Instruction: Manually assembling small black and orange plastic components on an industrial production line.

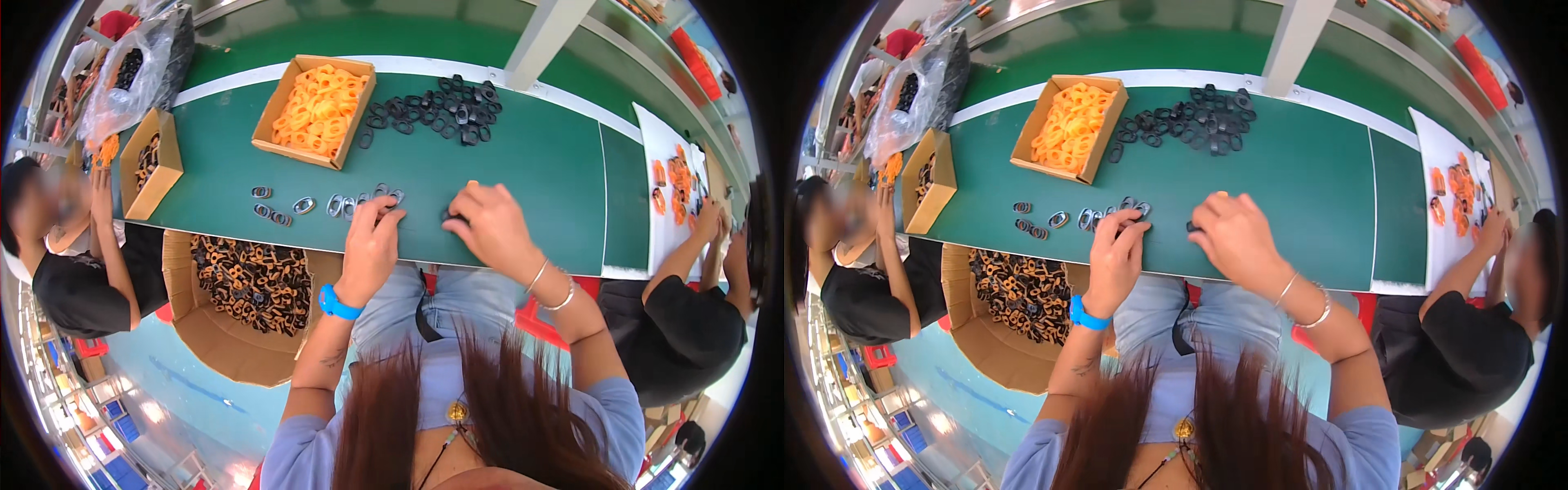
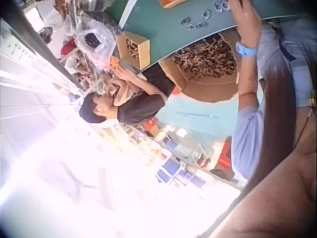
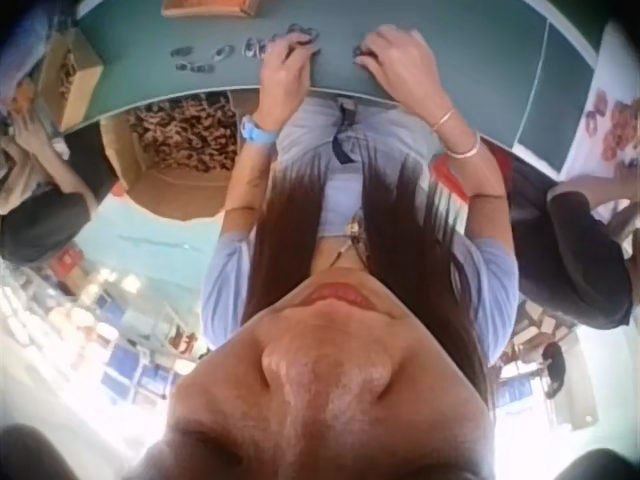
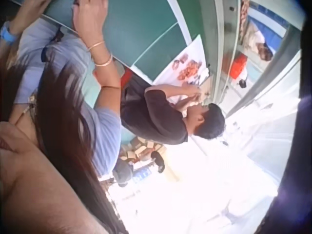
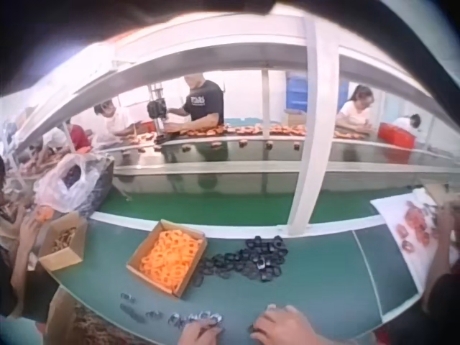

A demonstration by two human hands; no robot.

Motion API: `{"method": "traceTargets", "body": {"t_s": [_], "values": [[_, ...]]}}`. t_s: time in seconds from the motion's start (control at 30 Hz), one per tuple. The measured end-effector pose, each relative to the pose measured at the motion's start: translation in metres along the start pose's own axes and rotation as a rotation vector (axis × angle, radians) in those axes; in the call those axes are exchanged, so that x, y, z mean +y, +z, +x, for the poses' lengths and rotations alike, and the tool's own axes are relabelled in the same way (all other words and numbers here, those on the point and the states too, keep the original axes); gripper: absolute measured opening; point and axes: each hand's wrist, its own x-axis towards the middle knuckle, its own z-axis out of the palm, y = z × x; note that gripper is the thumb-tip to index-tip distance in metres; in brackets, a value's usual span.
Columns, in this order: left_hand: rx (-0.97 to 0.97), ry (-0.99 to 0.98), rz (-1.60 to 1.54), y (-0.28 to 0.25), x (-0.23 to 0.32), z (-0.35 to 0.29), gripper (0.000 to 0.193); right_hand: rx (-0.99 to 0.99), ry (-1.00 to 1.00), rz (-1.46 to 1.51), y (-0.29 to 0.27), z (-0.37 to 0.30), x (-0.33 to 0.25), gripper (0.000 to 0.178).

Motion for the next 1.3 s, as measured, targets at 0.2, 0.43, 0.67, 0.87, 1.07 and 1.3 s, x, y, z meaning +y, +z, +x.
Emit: {"method": "traceTargets", "body": {"t_s": [0.2, 0.43, 0.67, 0.87, 1.07, 1.3], "values": [[-0.008, -0.002, -0.097, 0.005, 0.020, -0.005, 0.023, 0.126, 0.201, 0.182, -0.014, -0.009, 0.002, 0.026], [-0.104, -0.009, -0.189, 0.027, 0.030, 0.009, 0.035, 0.172, 0.249, 0.240, -0.006, 0.001, 0.026, 0.016], [-0.148, -0.028, -0.206, 0.032, 0.024, 0.004, 0.036, 0.025, 0.400, 0.494, -0.024, -0.016, 0.024, 0.015], [-0.088, -0.055, -0.210, 0.027, 0.031, 0.010, 0.037, 0.214, -0.008, 0.163, -0.012, -0.009, 0.018, 0.017], [-0.015, -0.137, -0.204, 0.020, 0.026, 0.009, 0.034, 0.071, -0.082, 0.276, 0.007, 0.003, 0.016, 0.015], [-0.070, -0.098, -0.205, 0.029, 0.029, 0.010, 0.032, 0.199, 0.306, 0.336, -0.028, -0.024, 0.030, 0.012]]}}
